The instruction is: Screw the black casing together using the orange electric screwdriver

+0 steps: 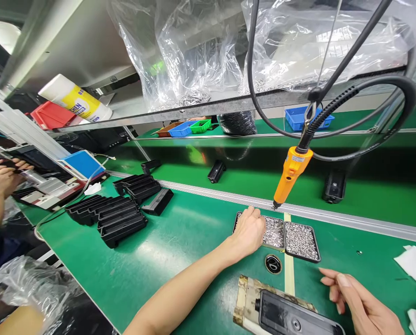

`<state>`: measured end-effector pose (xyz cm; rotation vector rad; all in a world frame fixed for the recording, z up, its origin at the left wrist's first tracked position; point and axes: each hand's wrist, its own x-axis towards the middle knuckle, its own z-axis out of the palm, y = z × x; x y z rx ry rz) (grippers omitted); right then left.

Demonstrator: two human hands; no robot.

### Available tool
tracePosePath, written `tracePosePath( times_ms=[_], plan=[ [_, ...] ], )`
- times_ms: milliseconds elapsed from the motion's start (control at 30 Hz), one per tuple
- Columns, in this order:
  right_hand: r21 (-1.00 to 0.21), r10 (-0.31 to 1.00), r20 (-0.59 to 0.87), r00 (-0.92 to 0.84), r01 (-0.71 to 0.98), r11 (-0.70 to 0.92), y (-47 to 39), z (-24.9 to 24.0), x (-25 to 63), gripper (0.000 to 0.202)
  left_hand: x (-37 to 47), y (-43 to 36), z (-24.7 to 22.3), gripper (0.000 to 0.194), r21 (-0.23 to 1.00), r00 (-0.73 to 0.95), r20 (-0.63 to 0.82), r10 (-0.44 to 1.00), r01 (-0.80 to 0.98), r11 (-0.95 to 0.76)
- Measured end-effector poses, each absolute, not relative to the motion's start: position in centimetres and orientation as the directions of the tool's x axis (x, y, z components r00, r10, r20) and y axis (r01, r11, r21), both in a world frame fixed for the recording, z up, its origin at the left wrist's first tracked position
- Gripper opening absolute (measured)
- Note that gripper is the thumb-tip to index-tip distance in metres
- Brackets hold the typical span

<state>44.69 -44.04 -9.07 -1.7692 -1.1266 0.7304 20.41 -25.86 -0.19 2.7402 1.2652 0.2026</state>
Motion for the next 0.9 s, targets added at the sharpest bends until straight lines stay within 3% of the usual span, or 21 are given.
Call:
tracePosePath(
  times_ms=[333, 533, 733, 900],
  plan=[
    [-0.911, 0.918, 0.033, 0.396, 0.391, -0.135, -43.9, -8.2, 44.2, 0.052, 20.8, -25.0, -1.3, 0.012, 0.264, 0.701, 0.076, 0.709, 0.672, -0.692],
    [-0.912, 0.920, 0.035, 0.390, 0.389, -0.130, -43.8, -7.7, 44.0, 0.052, 21.0, -24.9, -1.2, 0.017, 0.341, 0.706, 0.119, 0.698, 0.632, -0.697],
    [-0.914, 0.919, 0.046, 0.391, 0.387, -0.118, -43.9, -7.5, 43.9, 0.053, 20.4, -25.3, -0.4, 0.013, 0.511, 0.640, 0.135, 0.756, 0.609, -0.607],
    [-0.914, 0.923, 0.053, 0.380, 0.390, -0.108, -43.8, -7.1, 43.9, 0.052, 19.3, -25.5, 0.4, 0.023, 0.667, 0.595, 0.071, 0.801, 0.569, -0.481]
  ],
)
